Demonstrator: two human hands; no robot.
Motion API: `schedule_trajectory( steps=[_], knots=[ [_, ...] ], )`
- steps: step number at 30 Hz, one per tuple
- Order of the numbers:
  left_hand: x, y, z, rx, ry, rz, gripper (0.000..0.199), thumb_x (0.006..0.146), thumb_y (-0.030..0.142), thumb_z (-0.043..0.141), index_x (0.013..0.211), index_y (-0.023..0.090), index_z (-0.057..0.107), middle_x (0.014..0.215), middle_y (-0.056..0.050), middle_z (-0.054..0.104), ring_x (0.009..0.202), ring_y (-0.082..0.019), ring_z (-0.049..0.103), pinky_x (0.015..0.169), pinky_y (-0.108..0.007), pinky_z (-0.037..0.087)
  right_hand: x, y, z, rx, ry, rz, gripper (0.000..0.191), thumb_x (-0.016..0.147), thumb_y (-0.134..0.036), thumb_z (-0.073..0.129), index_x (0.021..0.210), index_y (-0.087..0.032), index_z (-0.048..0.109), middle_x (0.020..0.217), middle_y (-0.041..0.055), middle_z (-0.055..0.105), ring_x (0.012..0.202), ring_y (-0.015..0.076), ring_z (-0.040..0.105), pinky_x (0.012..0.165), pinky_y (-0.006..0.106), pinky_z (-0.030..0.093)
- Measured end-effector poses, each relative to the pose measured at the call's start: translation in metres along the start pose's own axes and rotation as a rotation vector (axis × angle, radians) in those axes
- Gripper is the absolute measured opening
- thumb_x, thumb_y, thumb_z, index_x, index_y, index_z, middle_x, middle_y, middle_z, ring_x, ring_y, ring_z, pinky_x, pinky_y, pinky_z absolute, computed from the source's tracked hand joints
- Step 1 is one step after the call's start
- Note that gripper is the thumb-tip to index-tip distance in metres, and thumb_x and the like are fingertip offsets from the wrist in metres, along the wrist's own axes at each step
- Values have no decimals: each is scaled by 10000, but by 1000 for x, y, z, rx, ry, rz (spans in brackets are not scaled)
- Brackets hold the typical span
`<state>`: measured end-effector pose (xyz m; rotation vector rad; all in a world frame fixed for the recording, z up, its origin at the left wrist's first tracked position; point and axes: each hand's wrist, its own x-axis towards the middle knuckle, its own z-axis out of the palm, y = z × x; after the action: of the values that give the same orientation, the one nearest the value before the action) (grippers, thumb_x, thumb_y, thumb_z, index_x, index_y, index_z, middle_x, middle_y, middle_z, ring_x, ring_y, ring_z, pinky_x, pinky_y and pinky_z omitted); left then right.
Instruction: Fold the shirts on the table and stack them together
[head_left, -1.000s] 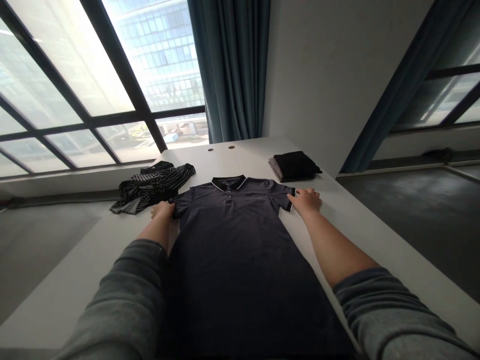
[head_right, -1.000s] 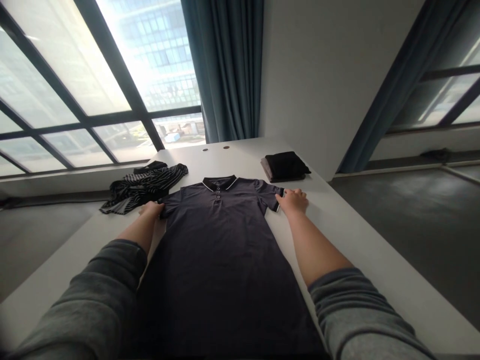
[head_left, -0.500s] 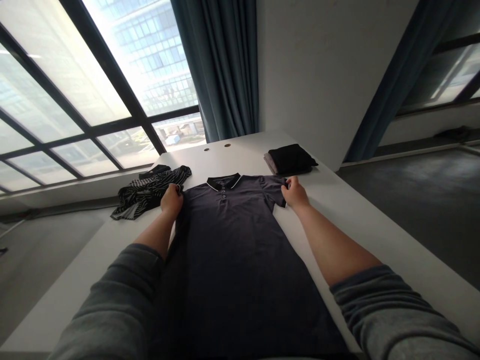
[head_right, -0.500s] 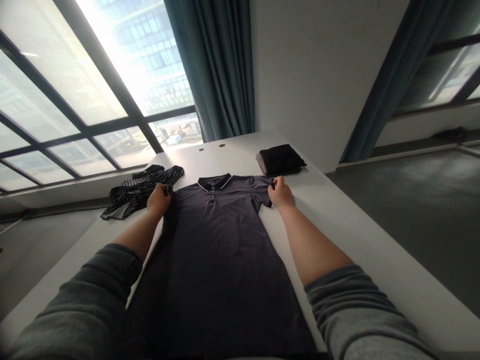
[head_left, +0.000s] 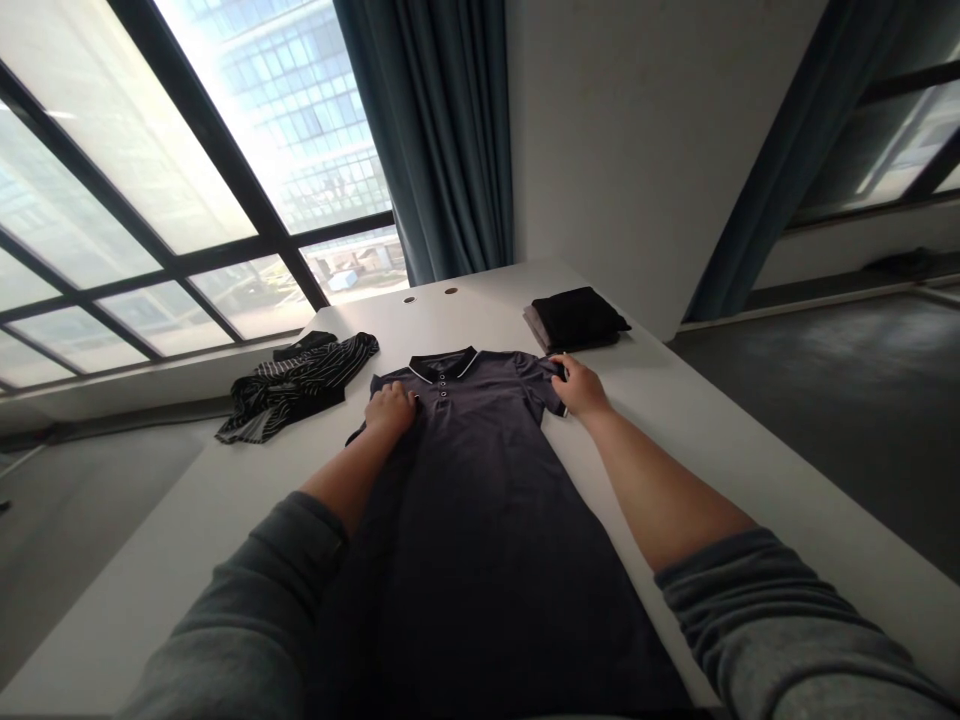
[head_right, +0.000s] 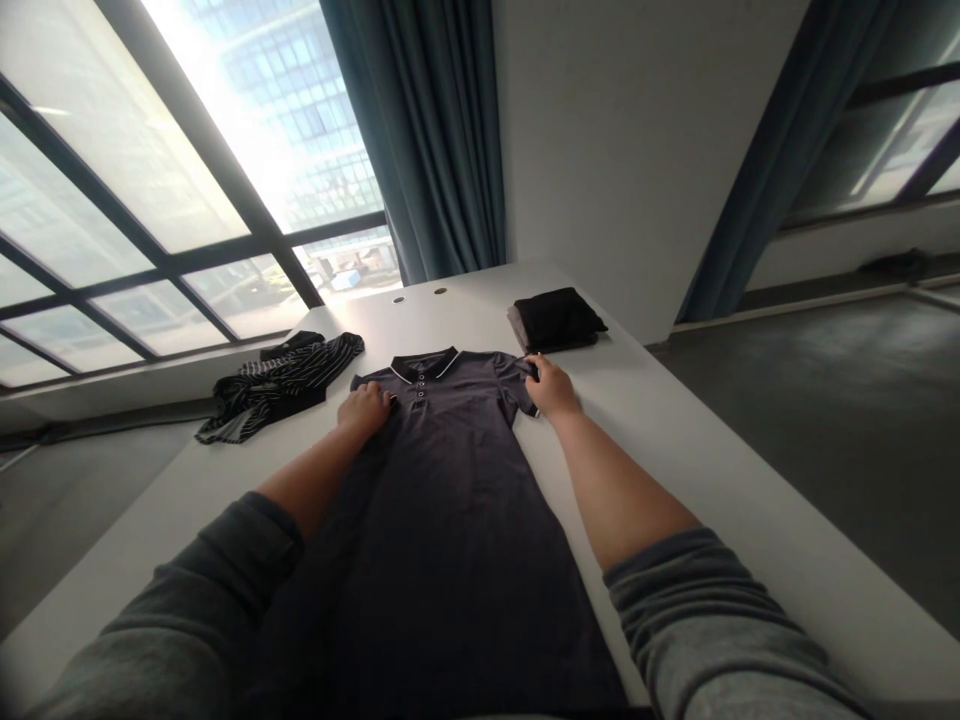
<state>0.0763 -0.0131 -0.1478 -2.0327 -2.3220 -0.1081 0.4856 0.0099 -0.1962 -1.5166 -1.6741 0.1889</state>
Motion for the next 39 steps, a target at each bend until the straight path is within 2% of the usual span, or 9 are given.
schedule_trajectory(
  steps=[5, 8, 11, 16, 20, 25, 30, 34, 39],
  knots=[
    [31, -42, 15, -9, -115, -75, 656, 1031, 497, 362, 1488, 55, 524, 1598, -274, 465, 1474, -378, 471, 1157, -480, 425, 1, 2, 3, -3, -27, -38, 426, 857, -174, 571, 1248, -156, 740, 1260, 147, 741, 1156, 282, 678, 1068, 394, 507],
    [35, -61, 29, -17, -119, -107, 732, 1028, 511, 348, 1588, 44, 413, 1691, -256, 315, 1565, -382, 332, 1215, -510, 362, 1, 3, 3, -32, -16, -36, 455, 853, -161, 560, 1275, -149, 729, 1258, 153, 731, 1174, 293, 668, 1080, 406, 511],
    [34, -75, 39, -36, -97, -114, 748, 1040, 512, 282, 1636, 64, 349, 1729, -201, 254, 1598, -384, 247, 1259, -543, 286, 2, 5, 2, -72, 13, -21, 522, 844, -156, 555, 1348, -120, 683, 1282, 182, 692, 1211, 315, 642, 1095, 420, 509],
    [33, -88, 47, -76, -50, -129, 711, 1043, 479, 286, 1640, 99, 363, 1729, -164, 279, 1598, -399, 236, 1269, -572, 259, 4, 13, 5, -92, 62, 10, 691, 817, -176, 585, 1497, -61, 533, 1368, 232, 589, 1321, 358, 557, 1165, 471, 454],
    [28, -88, 40, -110, 6, -99, 643, 1055, 404, 294, 1592, 82, 442, 1687, -188, 370, 1575, -371, 313, 1262, -561, 300, 4, 16, 10, -63, 55, 36, 787, 781, -191, 619, 1538, -44, 462, 1386, 250, 554, 1353, 377, 523, 1169, 502, 443],
    [-3, -105, 26, -178, 84, 51, 599, 1070, 440, 326, 1563, 152, 505, 1680, -130, 407, 1547, -287, 393, 1275, -428, 332, 1, 10, 9, -19, 52, 42, 803, 782, -258, 664, 1546, -93, 481, 1393, 220, 576, 1328, 355, 559, 1139, 478, 471],
    [-69, -150, 33, -253, 23, 206, 672, 1014, 585, 429, 1595, 250, 475, 1713, -74, 357, 1548, -296, 397, 1283, -442, 331, 1, -5, 4, -56, -118, 31, 530, 836, -264, 638, 1352, -156, 689, 1224, 137, 714, 1151, 291, 666, 1084, 390, 508],
    [-113, -185, 42, -284, 13, 179, 725, 996, 630, 401, 1603, 239, 468, 1661, -88, 447, 1526, -301, 432, 1280, -469, 337, 8, -28, 1, -164, -82, 16, 547, 818, -174, 606, 1355, -116, 690, 1280, 180, 685, 1169, 321, 655, 1062, 384, 522],
    [-120, -201, 42, -347, 68, 128, 758, 1005, 645, 330, 1572, 175, 509, 1611, -114, 510, 1495, -292, 475, 1268, -454, 362, 12, -82, 3, -209, -169, -178, 637, 820, -75, 549, 1446, -151, 639, 1373, 163, 654, 1186, 313, 655, 1052, 371, 534]
  ],
)
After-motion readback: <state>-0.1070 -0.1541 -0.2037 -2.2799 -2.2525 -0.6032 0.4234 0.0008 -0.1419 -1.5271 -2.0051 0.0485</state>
